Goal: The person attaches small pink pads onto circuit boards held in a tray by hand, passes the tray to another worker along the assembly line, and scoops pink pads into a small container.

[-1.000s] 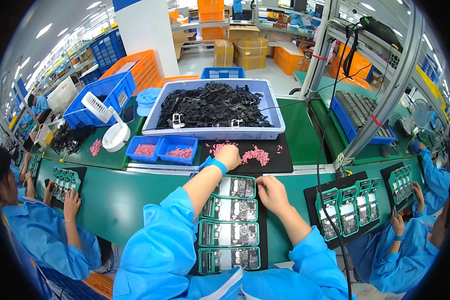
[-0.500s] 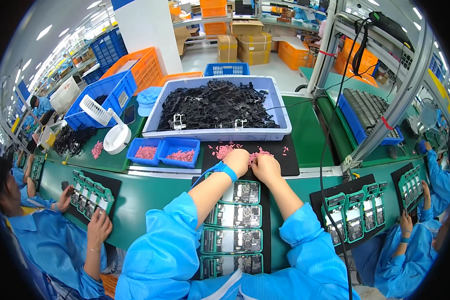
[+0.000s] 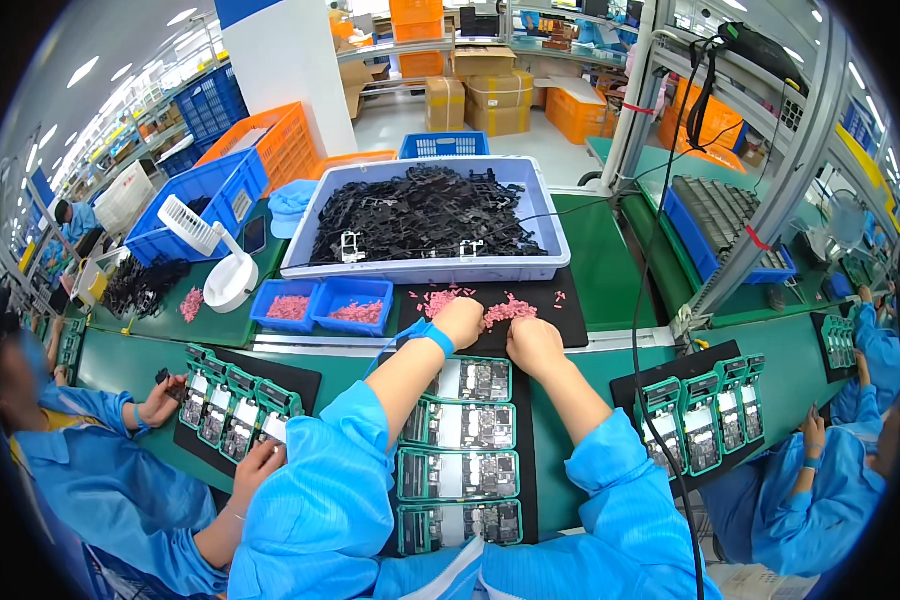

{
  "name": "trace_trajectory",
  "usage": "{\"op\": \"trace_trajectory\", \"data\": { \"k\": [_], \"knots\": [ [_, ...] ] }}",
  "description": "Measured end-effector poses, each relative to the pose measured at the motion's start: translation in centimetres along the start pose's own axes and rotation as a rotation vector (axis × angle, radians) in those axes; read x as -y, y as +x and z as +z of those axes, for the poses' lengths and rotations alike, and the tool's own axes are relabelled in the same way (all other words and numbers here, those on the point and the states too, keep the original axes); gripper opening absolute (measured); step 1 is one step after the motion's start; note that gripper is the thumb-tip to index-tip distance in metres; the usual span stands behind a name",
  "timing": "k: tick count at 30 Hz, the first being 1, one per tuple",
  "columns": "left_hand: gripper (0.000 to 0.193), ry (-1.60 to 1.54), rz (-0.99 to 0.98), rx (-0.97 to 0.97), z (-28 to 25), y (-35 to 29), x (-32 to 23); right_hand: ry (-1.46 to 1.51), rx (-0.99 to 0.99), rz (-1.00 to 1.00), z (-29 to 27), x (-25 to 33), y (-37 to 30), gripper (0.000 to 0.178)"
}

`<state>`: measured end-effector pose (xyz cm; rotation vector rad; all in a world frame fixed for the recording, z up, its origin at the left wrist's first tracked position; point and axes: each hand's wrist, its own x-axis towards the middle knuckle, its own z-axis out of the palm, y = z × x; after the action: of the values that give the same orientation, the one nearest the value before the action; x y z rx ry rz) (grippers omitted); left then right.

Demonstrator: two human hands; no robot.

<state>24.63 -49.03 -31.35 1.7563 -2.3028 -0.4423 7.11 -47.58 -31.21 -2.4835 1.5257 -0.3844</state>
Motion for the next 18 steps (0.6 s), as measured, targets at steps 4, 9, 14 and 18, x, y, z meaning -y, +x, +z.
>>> {"op": "trace_trajectory", "data": {
  "k": [4,9,14,18],
  "knots": [
    [0.011,0.054,0.012,-0.014,0.4,0.4,0.2,0.005,-0.077,-0.089,1.0,-0.9,-0.7,0.011],
    [0.012,0.104,0.034,-0.045,0.3,-0.1,0.1,-0.032,-0.112,-0.119,1.4,-1.1,-0.7,0.01],
    [0.012,0.039,0.153,-0.003,-1.1,-1.9,-0.7,0.018,-0.133,-0.132,1.4,-1.2,-1.0,0.011],
    [0.012,-0.054,0.295,0.045,-2.7,-4.0,-2.2,0.09,-0.151,-0.113,0.5,-1.5,-2.0,0.009]
  ]
}}
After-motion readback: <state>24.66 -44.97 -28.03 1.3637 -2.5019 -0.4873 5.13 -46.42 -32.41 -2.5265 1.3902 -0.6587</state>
